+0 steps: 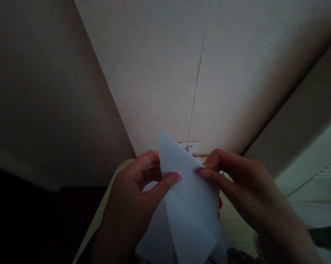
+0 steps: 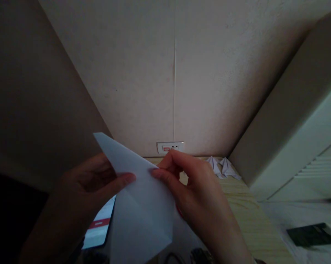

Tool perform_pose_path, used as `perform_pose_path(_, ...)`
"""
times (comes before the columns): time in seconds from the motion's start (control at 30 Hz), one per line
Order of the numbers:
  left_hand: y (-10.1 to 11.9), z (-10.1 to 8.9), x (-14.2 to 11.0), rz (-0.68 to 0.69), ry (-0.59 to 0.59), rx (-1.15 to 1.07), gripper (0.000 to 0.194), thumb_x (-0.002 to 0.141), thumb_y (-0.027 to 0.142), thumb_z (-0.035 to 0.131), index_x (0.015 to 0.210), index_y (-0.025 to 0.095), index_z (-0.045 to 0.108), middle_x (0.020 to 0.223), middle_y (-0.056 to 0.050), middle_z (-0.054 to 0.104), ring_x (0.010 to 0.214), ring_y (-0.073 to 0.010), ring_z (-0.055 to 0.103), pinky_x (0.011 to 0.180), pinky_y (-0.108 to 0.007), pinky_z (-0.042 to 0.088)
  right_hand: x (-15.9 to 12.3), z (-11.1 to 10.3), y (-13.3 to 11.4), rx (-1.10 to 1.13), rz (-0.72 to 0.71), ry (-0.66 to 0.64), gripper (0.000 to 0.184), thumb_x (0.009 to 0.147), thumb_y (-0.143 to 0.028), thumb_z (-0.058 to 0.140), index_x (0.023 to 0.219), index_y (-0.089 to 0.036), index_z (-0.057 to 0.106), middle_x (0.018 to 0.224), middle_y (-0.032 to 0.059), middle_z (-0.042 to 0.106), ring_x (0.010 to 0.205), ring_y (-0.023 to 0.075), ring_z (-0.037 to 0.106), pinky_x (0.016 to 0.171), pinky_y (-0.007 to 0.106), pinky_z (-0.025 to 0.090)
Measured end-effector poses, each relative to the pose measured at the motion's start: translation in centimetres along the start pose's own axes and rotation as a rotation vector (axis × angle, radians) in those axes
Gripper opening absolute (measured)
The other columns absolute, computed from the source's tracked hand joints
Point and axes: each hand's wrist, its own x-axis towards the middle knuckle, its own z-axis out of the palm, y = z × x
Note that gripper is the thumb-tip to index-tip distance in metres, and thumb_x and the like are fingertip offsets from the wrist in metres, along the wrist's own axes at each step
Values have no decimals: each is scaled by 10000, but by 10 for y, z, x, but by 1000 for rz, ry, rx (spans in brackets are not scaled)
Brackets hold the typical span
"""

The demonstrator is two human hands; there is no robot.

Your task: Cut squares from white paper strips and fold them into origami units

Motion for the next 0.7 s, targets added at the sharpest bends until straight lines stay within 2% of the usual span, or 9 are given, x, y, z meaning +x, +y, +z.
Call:
perform_pose_path(0.13,-3,-3,4,10,-54,45,119,683,138,807,706,243,757,653,56,778,680,-155,753,638,-210,562,0,-1,0,38,33,-57,279,866,-274,650,602,-233,568,484,-50,537,423,117,508,391,216,398)
perform_pose_path(0.27,-3,-5,6,27,-124,104,110,705,148,793,725,247,749,687,57,778,708,-163,753,661,-222,562,1,-1,-1,57,31,-95,120,819,-254,684,706,-216,670,614,-25,631,490,119,548,416,212,426)
perform_pose_path(0.43,0,-2,2,-22,-88,163,112,683,174,794,747,251,743,717,37,776,717,-187,738,682,-261,553,3,1,-1,0,30,-40,269,811,-228,674,567,-221,561,518,-49,516,470,109,470,412,211,362)
perform_pose_path(0.53,-2,-1,3,-8,-131,215,88,694,189,774,754,238,731,734,2,771,752,-228,738,718,-310,564,3,1,0,14,57,-97,202,828,-234,676,633,-219,626,581,-31,586,506,125,528,433,223,389)
perform_pose_path(0.6,-4,-2,3,6,-173,236,106,697,195,768,786,241,733,712,2,749,760,-240,736,710,-317,567,2,2,0,34,48,-78,174,813,-235,695,648,-221,643,610,-23,622,549,138,561,458,229,401)
perform_pose_path(0.7,-4,-2,4,20,-217,238,123,698,197,765,804,252,737,693,12,731,734,-231,727,691,-307,567,2,3,-1,24,29,11,269,790,-244,718,564,-226,573,548,-32,578,539,138,536,452,231,375)
